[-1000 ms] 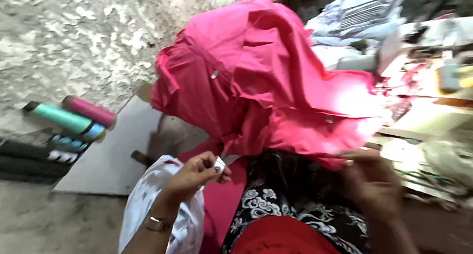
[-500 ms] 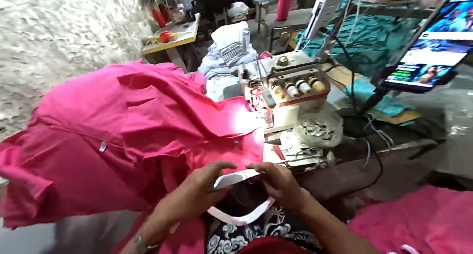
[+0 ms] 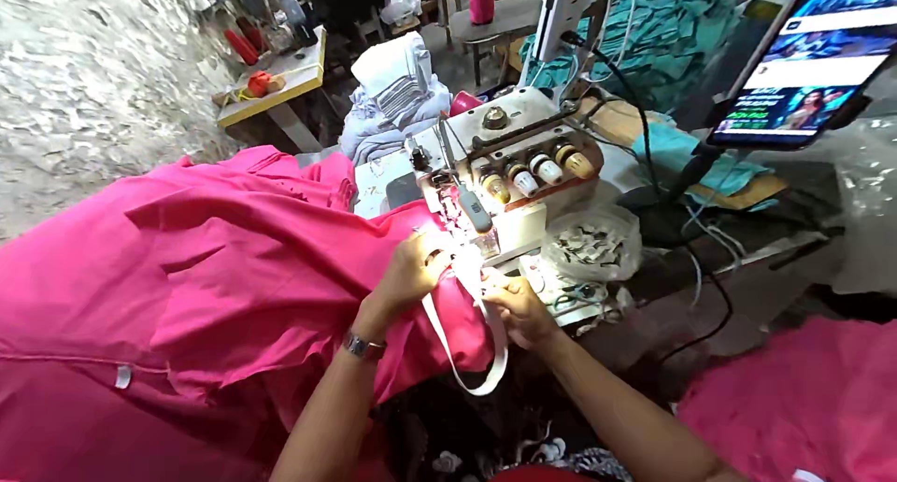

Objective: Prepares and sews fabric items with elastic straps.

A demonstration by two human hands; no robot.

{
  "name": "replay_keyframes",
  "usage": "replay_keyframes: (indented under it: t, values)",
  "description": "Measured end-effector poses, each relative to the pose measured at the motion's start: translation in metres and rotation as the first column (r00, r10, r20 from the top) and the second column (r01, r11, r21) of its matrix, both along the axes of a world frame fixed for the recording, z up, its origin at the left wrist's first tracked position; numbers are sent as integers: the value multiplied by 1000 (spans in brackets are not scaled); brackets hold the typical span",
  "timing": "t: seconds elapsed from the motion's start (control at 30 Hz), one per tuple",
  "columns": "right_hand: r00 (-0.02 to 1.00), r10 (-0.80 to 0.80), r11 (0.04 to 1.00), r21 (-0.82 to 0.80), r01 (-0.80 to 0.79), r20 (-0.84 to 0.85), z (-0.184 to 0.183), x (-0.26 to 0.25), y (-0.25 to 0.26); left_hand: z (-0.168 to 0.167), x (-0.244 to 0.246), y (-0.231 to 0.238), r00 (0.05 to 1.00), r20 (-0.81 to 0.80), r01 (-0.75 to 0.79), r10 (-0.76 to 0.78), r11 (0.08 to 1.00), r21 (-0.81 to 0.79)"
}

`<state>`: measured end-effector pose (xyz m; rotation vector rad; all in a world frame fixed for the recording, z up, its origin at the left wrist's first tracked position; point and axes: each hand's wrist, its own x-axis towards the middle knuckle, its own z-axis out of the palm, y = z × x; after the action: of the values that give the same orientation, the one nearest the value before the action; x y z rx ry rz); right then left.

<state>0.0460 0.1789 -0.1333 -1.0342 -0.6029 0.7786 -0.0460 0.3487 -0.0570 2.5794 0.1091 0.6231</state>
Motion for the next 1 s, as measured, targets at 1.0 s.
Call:
replay_keyframes:
  t: [1.0]
  values:
    - [844, -174, 985, 82, 154, 507, -26, -6, -2, 3, -10, -8, 931, -34, -358, 365, 925, 129]
